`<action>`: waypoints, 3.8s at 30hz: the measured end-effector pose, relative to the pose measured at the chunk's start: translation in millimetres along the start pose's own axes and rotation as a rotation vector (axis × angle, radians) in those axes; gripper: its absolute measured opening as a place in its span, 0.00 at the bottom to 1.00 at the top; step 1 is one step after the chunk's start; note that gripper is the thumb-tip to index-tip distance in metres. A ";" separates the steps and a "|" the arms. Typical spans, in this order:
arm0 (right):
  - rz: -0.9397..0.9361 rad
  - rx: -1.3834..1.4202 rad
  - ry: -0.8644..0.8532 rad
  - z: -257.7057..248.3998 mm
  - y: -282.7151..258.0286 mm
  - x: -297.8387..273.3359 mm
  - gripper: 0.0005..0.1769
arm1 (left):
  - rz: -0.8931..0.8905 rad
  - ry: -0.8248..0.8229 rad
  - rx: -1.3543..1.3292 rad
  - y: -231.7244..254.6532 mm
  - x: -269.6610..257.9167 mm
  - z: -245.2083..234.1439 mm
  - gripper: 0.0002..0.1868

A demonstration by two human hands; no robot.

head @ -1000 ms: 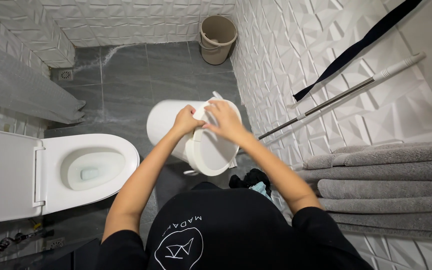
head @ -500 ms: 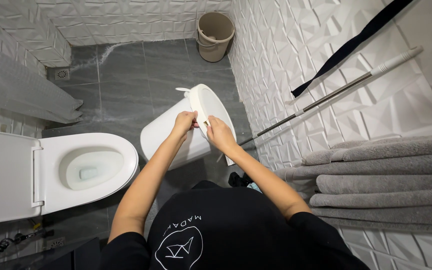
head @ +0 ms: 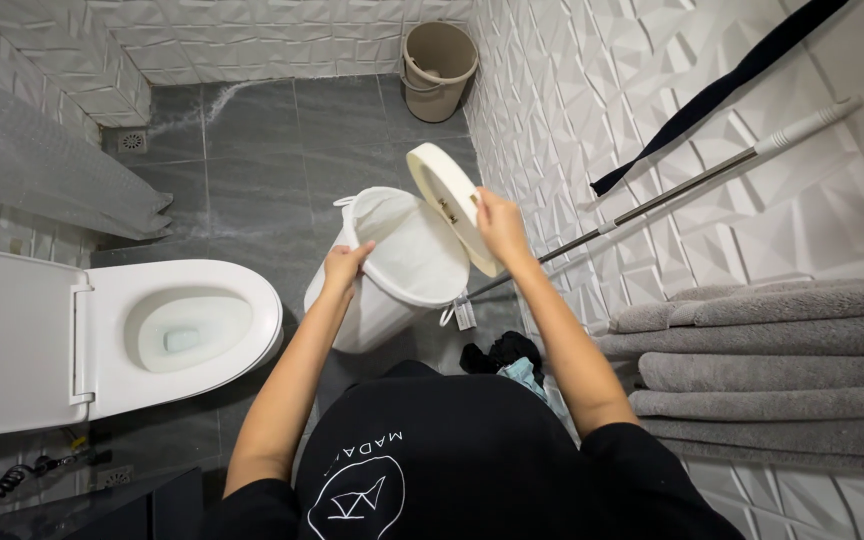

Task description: The person carries a trash bin into the bathroom, removes its lid and places it on the counter, then adjusts and fits a trash bag over the rim before placing the bin on the floor.

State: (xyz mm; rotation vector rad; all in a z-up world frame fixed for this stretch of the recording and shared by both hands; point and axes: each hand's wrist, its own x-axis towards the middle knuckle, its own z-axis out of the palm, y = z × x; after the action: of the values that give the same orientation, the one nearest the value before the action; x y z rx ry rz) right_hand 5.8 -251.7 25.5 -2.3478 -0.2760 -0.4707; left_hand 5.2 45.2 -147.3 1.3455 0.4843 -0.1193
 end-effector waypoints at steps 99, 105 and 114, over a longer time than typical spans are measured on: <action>0.277 1.317 -1.651 291.2 -464.3 -474.6 0.42 | 0.439 1.505 -0.992 -278.1 -713.0 -139.1 0.11; 0.390 1.138 -1.777 288.5 -457.9 -472.5 0.41 | 0.415 1.530 -1.002 -282.2 -708.5 -146.4 0.12; 0.252 0.997 -1.808 299.3 -452.6 -481.1 0.50 | 0.406 1.530 -1.001 -294.9 -706.2 -145.8 0.13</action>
State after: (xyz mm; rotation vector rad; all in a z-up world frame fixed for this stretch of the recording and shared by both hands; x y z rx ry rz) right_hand -503.0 250.3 -97.1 -1.1161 -0.7333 1.6262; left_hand -771.2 -19.9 -151.0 0.2707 1.2719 1.4062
